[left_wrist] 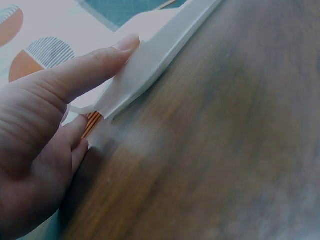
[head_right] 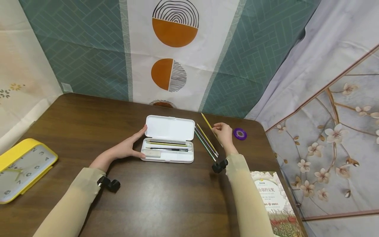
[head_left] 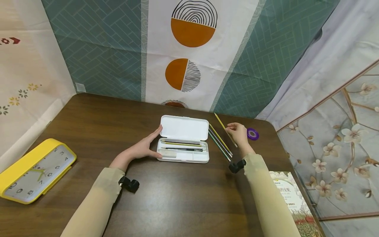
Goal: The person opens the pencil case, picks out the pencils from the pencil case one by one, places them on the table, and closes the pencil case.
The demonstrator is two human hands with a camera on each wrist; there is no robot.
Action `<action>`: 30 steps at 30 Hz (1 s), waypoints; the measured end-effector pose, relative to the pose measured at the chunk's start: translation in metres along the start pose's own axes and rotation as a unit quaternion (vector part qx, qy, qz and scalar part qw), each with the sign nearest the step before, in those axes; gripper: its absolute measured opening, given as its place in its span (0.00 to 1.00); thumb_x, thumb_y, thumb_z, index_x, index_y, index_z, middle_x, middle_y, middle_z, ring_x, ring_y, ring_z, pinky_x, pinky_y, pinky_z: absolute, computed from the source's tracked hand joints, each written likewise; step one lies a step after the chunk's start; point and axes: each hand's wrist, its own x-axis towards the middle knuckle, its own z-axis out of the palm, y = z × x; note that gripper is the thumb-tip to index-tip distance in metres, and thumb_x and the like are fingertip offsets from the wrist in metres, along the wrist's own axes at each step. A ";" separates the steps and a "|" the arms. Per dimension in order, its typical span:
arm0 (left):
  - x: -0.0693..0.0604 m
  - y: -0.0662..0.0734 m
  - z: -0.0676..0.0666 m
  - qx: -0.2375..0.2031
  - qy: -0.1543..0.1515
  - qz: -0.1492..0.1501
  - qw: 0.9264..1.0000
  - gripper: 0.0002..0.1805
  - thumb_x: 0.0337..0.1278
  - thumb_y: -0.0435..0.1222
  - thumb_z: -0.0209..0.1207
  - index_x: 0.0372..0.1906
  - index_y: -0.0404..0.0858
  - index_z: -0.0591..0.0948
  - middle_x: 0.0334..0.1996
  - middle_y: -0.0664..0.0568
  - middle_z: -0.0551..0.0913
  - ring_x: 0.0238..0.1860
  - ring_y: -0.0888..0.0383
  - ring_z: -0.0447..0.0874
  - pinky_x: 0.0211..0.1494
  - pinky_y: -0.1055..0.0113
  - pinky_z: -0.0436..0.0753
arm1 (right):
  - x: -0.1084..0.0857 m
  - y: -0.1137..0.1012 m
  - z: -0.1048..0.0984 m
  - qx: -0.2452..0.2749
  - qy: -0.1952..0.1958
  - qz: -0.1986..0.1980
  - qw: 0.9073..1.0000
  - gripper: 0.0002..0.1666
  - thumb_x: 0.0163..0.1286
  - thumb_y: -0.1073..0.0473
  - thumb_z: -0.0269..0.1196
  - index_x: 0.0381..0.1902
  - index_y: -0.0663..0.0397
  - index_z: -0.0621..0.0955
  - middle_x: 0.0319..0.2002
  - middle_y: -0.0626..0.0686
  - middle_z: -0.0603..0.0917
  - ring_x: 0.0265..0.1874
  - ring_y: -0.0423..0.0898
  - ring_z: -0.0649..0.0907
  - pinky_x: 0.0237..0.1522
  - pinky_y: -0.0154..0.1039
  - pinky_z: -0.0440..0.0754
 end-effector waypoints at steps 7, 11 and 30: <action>-0.001 0.001 -0.001 -0.005 0.001 -0.005 1.000 0.68 0.42 0.43 0.76 0.79 0.49 0.39 0.80 0.53 0.34 0.79 0.46 0.34 0.76 0.42 0.47 | -0.004 0.006 0.004 -0.030 -0.016 0.025 0.999 0.15 0.66 0.61 0.65 0.47 0.66 0.84 0.43 0.63 0.88 0.43 0.56 0.86 0.44 0.42 0.80; -0.001 0.001 -0.001 -0.004 0.002 0.001 1.000 0.68 0.42 0.43 0.76 0.79 0.48 0.39 0.80 0.52 0.34 0.79 0.46 0.34 0.76 0.42 0.46 | -0.006 0.006 0.007 -0.045 -0.026 0.024 0.998 0.15 0.66 0.61 0.64 0.47 0.67 0.84 0.43 0.63 0.88 0.42 0.57 0.86 0.44 0.45 0.80; 0.001 -0.002 0.000 0.004 0.002 0.012 1.000 0.68 0.42 0.44 0.76 0.79 0.46 0.39 0.80 0.52 0.34 0.79 0.47 0.34 0.76 0.44 0.47 | -0.012 0.004 0.014 -0.067 -0.034 0.040 0.996 0.12 0.63 0.63 0.67 0.41 0.67 0.85 0.37 0.64 0.88 0.36 0.56 0.86 0.39 0.45 0.82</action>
